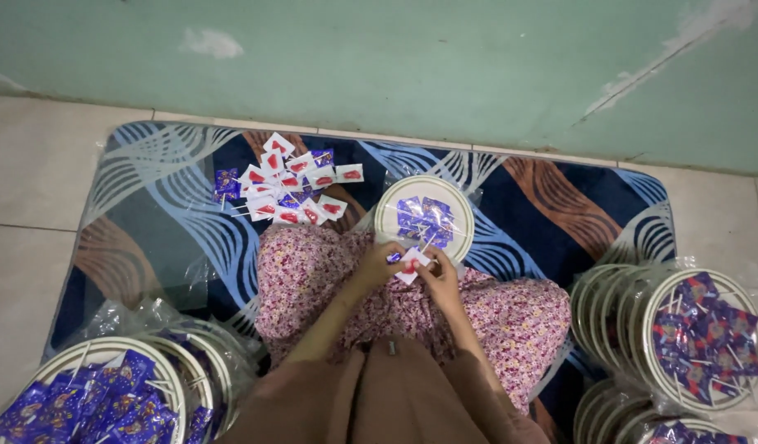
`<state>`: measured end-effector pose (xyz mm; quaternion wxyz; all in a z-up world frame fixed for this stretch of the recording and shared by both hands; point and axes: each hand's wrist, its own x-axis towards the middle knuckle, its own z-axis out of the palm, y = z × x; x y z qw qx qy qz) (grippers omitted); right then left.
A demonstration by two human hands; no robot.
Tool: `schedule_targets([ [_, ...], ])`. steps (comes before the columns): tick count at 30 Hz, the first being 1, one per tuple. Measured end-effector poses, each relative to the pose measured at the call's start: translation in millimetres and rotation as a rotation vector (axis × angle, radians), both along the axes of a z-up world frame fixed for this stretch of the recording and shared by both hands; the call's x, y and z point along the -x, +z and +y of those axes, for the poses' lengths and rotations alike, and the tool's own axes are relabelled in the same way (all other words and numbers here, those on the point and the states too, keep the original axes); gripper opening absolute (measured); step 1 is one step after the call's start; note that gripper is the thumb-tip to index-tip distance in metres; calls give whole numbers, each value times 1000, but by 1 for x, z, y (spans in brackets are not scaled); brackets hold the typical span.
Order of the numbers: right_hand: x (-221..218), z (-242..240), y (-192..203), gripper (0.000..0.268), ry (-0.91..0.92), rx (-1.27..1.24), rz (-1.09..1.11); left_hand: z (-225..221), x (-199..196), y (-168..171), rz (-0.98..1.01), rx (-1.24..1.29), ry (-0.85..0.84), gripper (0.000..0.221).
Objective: The person prepares plastic packets, places a plate on a mat, and then places multiple small food packets onto the plate, eventually stacking filled plates.
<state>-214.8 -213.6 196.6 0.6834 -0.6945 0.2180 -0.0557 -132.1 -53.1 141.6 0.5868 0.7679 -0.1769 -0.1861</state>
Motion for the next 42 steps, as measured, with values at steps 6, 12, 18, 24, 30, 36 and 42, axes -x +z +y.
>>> schedule_targets([
  [6,24,-16,-19,31,-65,117,67,-9,10,-15,-46,-9,-19,26],
  [12,38,-42,-33,16,-114,465,-85,-11,13,-43,-192,-134,-79,33],
  [18,39,-20,-38,16,126,1175,-336,-38,19,-12,-501,-510,-158,47],
  [24,34,-12,-47,13,255,1336,-549,-40,19,-28,-1124,-587,164,18],
  [30,28,-24,-111,18,257,1449,-410,-38,15,-56,-1135,-448,63,23],
  [36,6,-34,-97,18,231,1571,-251,-38,-5,-71,-1111,-490,-72,47],
  [42,-2,-27,-90,38,223,1498,-158,-41,-21,-44,-1139,-395,38,23],
])
